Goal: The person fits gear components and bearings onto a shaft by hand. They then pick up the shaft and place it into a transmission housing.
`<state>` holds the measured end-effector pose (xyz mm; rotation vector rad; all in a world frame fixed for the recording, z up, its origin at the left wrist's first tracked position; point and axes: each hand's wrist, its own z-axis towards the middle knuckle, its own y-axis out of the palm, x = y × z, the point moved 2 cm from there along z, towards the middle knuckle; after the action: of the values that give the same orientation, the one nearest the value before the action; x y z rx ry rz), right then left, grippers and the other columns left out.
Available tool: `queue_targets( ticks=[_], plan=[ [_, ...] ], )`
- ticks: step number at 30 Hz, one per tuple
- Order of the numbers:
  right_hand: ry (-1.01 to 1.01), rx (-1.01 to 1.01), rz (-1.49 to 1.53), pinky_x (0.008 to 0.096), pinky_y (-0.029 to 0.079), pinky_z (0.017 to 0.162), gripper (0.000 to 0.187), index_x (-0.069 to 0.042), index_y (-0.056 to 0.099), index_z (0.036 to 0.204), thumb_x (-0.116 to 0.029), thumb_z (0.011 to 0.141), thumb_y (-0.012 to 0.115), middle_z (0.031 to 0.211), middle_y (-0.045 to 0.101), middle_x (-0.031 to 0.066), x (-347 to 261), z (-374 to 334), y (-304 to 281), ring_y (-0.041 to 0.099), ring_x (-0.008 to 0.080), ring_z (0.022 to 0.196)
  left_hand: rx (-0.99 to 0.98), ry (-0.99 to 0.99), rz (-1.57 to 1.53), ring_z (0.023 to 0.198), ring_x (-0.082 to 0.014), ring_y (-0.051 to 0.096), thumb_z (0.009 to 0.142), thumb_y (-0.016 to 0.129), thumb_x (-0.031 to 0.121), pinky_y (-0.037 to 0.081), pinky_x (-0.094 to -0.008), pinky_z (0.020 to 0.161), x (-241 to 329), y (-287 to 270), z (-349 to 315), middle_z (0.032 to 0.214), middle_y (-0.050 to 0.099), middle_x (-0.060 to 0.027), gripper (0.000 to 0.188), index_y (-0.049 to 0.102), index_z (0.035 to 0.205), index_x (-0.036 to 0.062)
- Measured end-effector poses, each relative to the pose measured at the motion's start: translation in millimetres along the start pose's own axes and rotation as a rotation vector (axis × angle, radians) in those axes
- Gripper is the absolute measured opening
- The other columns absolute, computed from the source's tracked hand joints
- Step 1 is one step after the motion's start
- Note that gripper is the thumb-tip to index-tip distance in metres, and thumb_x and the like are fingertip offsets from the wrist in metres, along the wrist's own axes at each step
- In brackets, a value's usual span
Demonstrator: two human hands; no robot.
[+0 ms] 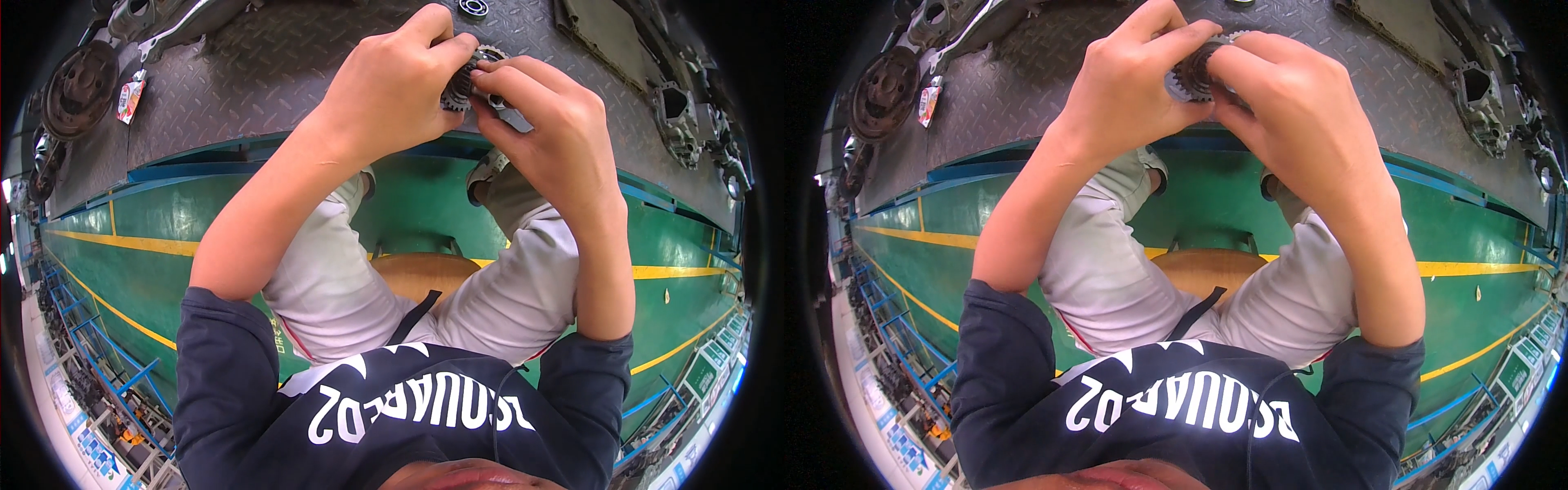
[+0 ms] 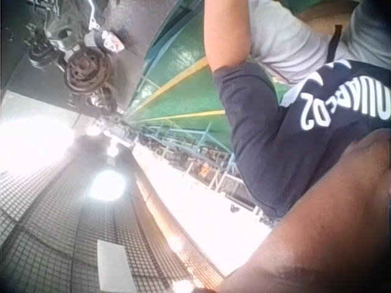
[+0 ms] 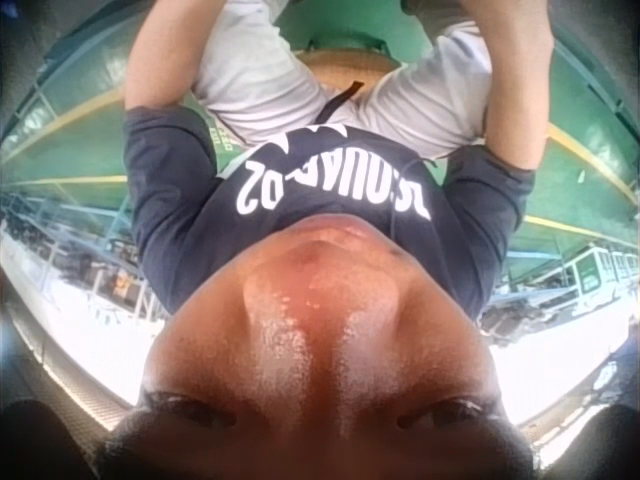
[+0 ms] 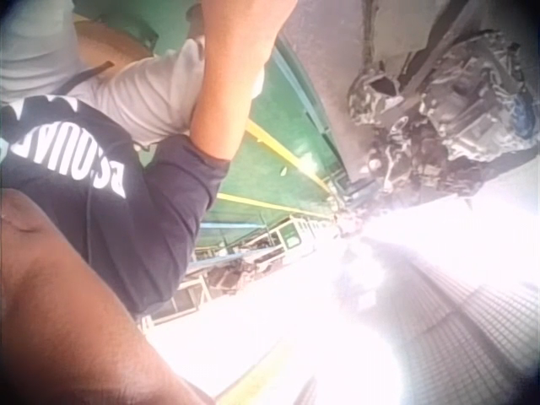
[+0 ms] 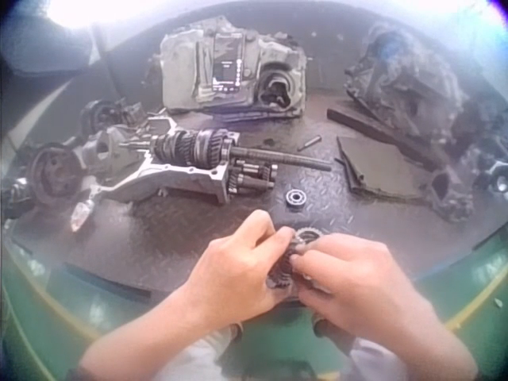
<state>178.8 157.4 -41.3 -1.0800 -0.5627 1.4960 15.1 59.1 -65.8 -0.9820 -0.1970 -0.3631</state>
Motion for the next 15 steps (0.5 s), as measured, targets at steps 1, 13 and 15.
queue_targets(
  ticks=[1,13,15],
  plan=[
    [-0.002,-0.011,0.001,0.0346,0.061,0.077,0.023,-0.001,0.075,0.104,-0.002,0.081,0.083,0.102,0.077,0.0102,1.0,0.4,0.5,0.077,0.028,0.089,-0.004,-0.003,0.006,0.08,-0.0345,0.068,0.071,0.087,0.017,0.06,-0.043,0.067,-0.1,0.3,0.4,0.1,0.056,-0.0134,0.055,0.066,0.12,0.0024],
    [0.445,0.178,0.998,0.0328,0.061,0.092,0.032,0.006,0.067,0.126,-0.005,0.096,0.073,0.117,0.072,0.012,29.4,-4.9,7.0,0.074,0.0184,0.101,0.281,-0.142,-0.168,0.083,-0.0291,0.068,0.061,0.092,0.017,0.058,-0.0377,0.076,-6.3,-10.0,12.8,0.093,0.065,-0.0138,0.058,0.076,0.114,-0.0013],
    [0.544,0.088,1.333,0.036,0.058,0.104,0.053,0.006,0.05,0.152,-0.008,0.102,0.059,0.138,0.064,0.0169,31.7,-4.1,0.9,0.07,0.0222,0.116,0.256,-0.171,-0.195,0.082,-0.0295,0.068,0.062,0.092,0.017,0.057,-0.038,0.075,-4.7,-13.9,12.3,0.093,0.065,-0.014,0.057,0.076,0.113,-0.0014]
  ],
)
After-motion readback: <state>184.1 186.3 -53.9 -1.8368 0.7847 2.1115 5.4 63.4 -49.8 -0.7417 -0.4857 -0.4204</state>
